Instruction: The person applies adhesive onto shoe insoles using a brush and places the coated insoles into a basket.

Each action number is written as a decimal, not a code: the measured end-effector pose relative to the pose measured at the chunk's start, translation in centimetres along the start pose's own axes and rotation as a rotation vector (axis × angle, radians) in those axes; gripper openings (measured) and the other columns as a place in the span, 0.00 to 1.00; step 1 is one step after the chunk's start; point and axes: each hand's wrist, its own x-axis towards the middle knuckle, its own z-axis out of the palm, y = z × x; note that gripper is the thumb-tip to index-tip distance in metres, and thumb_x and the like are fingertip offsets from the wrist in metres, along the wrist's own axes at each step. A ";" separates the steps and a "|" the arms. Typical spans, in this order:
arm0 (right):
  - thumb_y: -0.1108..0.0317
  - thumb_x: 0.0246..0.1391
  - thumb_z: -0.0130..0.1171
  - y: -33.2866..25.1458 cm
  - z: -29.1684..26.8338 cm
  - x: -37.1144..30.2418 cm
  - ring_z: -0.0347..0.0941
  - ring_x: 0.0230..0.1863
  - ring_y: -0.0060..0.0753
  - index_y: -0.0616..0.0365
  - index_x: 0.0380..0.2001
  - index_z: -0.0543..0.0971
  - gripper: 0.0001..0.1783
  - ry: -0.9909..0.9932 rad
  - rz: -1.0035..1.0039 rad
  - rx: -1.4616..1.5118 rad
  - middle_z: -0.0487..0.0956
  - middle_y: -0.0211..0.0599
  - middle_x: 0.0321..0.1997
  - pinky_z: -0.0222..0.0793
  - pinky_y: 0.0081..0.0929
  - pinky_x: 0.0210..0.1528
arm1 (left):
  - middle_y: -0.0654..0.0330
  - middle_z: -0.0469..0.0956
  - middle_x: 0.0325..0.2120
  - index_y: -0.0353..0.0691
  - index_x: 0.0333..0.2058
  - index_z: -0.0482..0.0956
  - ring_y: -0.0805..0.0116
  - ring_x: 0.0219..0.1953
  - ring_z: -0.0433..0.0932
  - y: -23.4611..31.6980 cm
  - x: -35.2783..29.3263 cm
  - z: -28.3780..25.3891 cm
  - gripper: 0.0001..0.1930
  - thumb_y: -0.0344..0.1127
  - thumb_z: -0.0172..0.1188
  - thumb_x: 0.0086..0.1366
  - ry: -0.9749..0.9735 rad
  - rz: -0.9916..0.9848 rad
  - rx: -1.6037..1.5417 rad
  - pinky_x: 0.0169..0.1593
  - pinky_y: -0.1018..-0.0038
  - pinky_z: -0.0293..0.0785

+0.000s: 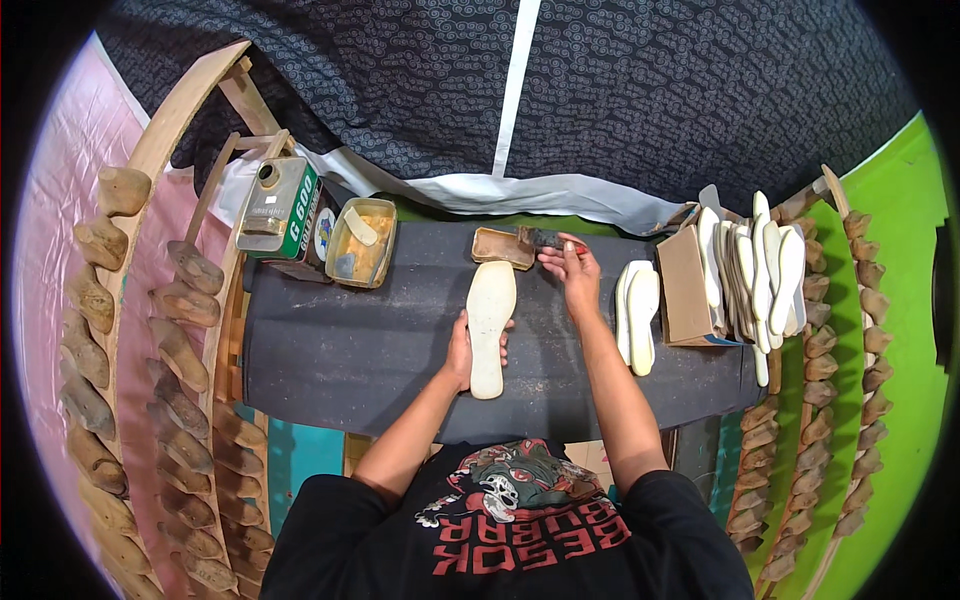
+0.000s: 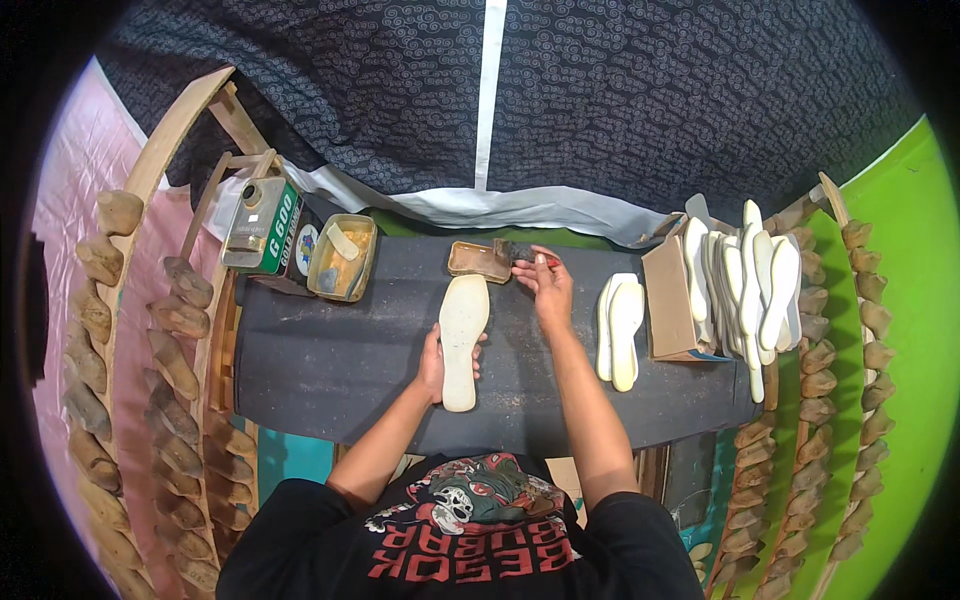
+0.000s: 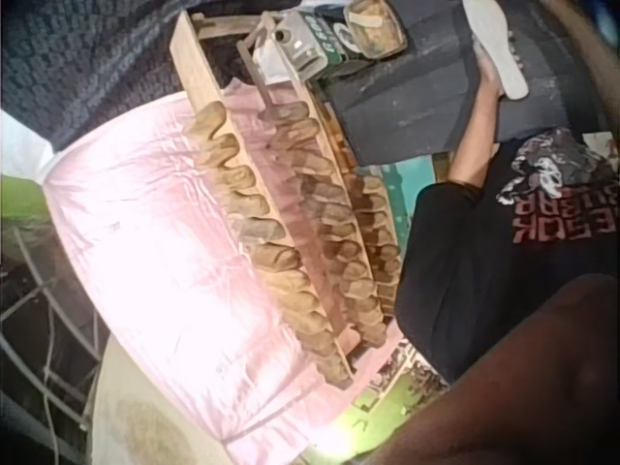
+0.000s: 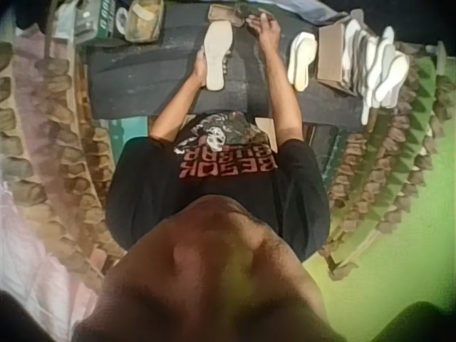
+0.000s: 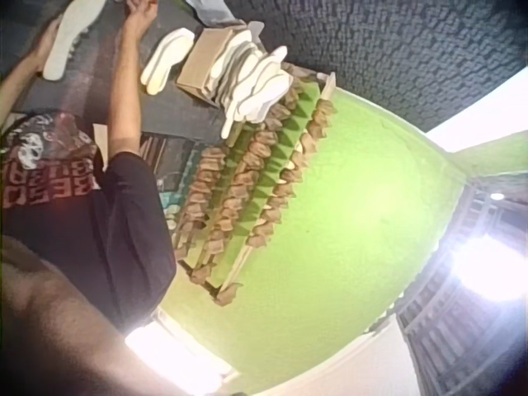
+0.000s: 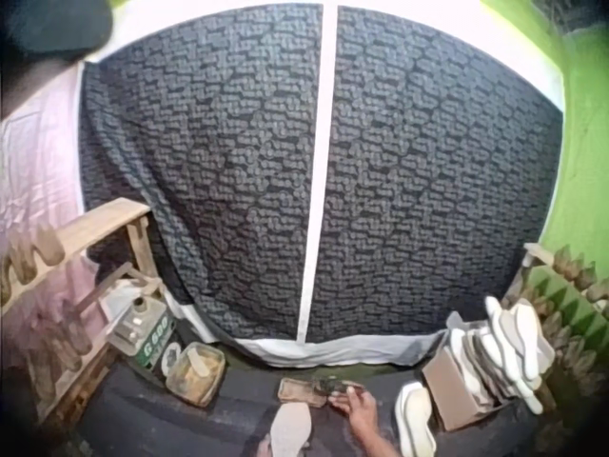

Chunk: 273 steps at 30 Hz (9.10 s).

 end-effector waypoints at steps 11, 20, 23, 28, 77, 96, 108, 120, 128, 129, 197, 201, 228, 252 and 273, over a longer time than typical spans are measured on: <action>0.59 0.72 0.49 -0.5 0.7 -0.8 0.82 0.45 0.34 0.62 0.59 0.73 0.21 -0.006 -0.036 0.008 0.82 0.48 0.46 0.78 0.25 0.48 | 0.63 0.74 0.25 0.34 0.51 0.77 0.70 0.25 0.76 1.2 0.4 -0.8 0.44 0.70 0.26 0.69 0.051 0.062 -0.007 0.32 0.69 0.79; 0.62 0.72 0.49 -0.9 0.4 -1.1 0.82 0.42 0.33 0.61 0.59 0.73 0.19 -0.024 -0.001 -0.083 0.82 0.46 0.45 0.78 0.23 0.46 | 0.63 0.73 0.26 0.34 0.51 0.77 0.70 0.26 0.76 1.3 0.6 -0.9 0.45 0.71 0.26 0.69 0.020 0.047 -0.008 0.33 0.70 0.78; 0.63 0.71 0.51 -1.1 0.1 -1.2 0.82 0.42 0.30 0.60 0.57 0.76 0.18 -0.013 -0.041 -0.075 0.83 0.44 0.43 0.77 0.24 0.45 | 0.63 0.74 0.26 0.34 0.51 0.77 0.70 0.26 0.76 1.1 0.7 -0.5 0.44 0.71 0.27 0.69 -0.011 0.037 -0.017 0.33 0.69 0.78; 0.68 0.68 0.55 -3.2 0.5 -1.8 0.82 0.40 0.30 0.61 0.53 0.78 0.14 -0.020 -0.096 -0.109 0.83 0.43 0.43 0.76 0.24 0.43 | 0.62 0.77 0.30 0.36 0.52 0.77 0.69 0.27 0.77 1.1 0.7 -0.6 0.43 0.70 0.29 0.70 -0.022 0.066 0.023 0.32 0.69 0.80; 0.66 0.67 0.57 -11.7 5.4 -5.0 0.79 0.33 0.28 0.62 0.44 0.79 0.10 -0.323 -0.542 -0.770 0.82 0.40 0.33 0.73 0.26 0.40 | 0.52 0.81 0.38 0.38 0.56 0.71 0.57 0.32 0.85 2.1 -0.2 1.1 0.42 0.73 0.32 0.70 -0.253 0.125 -0.003 0.30 0.63 0.85; 0.65 0.62 0.58 -9.8 7.4 -8.3 0.80 0.38 0.54 0.60 0.40 0.77 0.09 -0.738 -0.618 -0.919 0.82 0.47 0.35 0.76 0.43 0.42 | 0.54 0.81 0.37 0.42 0.56 0.73 0.59 0.28 0.83 1.6 -0.3 -0.5 0.37 0.68 0.35 0.70 -0.308 0.056 -0.100 0.27 0.66 0.80; 0.67 0.59 0.61 -8.2 7.2 -8.7 0.79 0.39 0.52 0.60 0.40 0.77 0.10 -0.765 -0.768 -0.916 0.81 0.46 0.35 0.75 0.40 0.42 | 0.51 0.81 0.34 0.42 0.59 0.69 0.54 0.30 0.83 1.9 -0.5 -1.1 0.37 0.67 0.32 0.69 -0.252 0.097 -0.073 0.29 0.60 0.83; 0.70 0.59 0.62 -7.4 6.8 -5.7 0.80 0.36 0.48 0.62 0.41 0.77 0.09 -0.501 -0.816 -0.863 0.81 0.46 0.36 0.76 0.38 0.39 | 0.51 0.82 0.36 0.38 0.54 0.73 0.57 0.28 0.83 0.8 0.0 -1.2 0.38 0.67 0.32 0.69 -0.272 0.084 -0.121 0.27 0.63 0.83; 0.68 0.59 0.61 -7.5 8.0 -8.5 0.80 0.37 0.51 0.61 0.40 0.78 0.09 -0.803 -0.794 -0.862 0.81 0.45 0.35 0.76 0.40 0.40 | 0.53 0.81 0.35 0.41 0.56 0.73 0.55 0.29 0.83 1.4 -1.5 -1.3 0.38 0.68 0.34 0.67 -0.271 0.089 -0.136 0.28 0.61 0.81; 0.68 0.59 0.61 -7.6 8.2 -7.4 0.80 0.37 0.51 0.61 0.40 0.78 0.09 -0.700 -0.841 -0.797 0.81 0.46 0.35 0.76 0.40 0.40 | 0.53 0.81 0.36 0.40 0.55 0.73 0.55 0.29 0.83 1.0 -1.0 -1.8 0.38 0.68 0.34 0.68 -0.327 0.105 -0.168 0.28 0.62 0.81; 0.71 0.66 0.55 -10.0 6.6 -2.6 0.82 0.37 0.35 0.63 0.44 0.75 0.07 -0.386 -0.727 -0.748 0.81 0.43 0.34 0.76 0.31 0.40 | 0.55 0.80 0.47 0.42 0.62 0.69 0.60 0.40 0.84 3.6 -0.4 -1.9 0.34 0.64 0.37 0.74 -0.283 0.229 -0.135 0.34 0.64 0.85; 0.67 0.62 0.59 -9.8 6.1 -6.9 0.80 0.38 0.50 0.60 0.44 0.76 0.10 -0.696 -0.716 -0.848 0.81 0.46 0.37 0.75 0.40 0.42 | 0.55 0.82 0.41 0.40 0.60 0.71 0.60 0.37 0.84 4.3 -0.7 -0.3 0.36 0.66 0.38 0.73 -0.200 0.247 -0.137 0.33 0.65 0.85; 0.70 0.58 0.62 -11.0 7.3 -6.7 0.79 0.35 0.49 0.61 0.37 0.77 0.07 -0.665 -0.869 -0.848 0.80 0.46 0.33 0.74 0.40 0.40 | 0.55 0.79 0.50 0.40 0.63 0.68 0.60 0.45 0.83 3.6 -0.5 -0.9 0.34 0.63 0.38 0.75 -0.322 0.214 -0.165 0.44 0.63 0.83; 0.74 0.59 0.59 -9.9 7.4 -3.1 0.79 0.33 0.48 0.64 0.40 0.75 0.07 -0.524 -0.858 -0.844 0.80 0.47 0.33 0.73 0.36 0.37 | 0.56 0.82 0.39 0.42 0.59 0.70 0.58 0.31 0.84 1.8 0.2 -0.3 0.32 0.63 0.38 0.74 -0.260 0.142 -0.127 0.33 0.63 0.84; 0.68 0.65 0.56 -8.1 8.1 -2.0 0.80 0.35 0.56 0.63 0.39 0.76 0.09 -0.390 -0.649 -0.717 0.82 0.51 0.35 0.74 0.40 0.38 | 0.54 0.83 0.38 0.40 0.58 0.71 0.57 0.30 0.85 1.3 -0.7 -2.4 0.32 0.60 0.36 0.74 -0.226 0.159 -0.130 0.30 0.62 0.84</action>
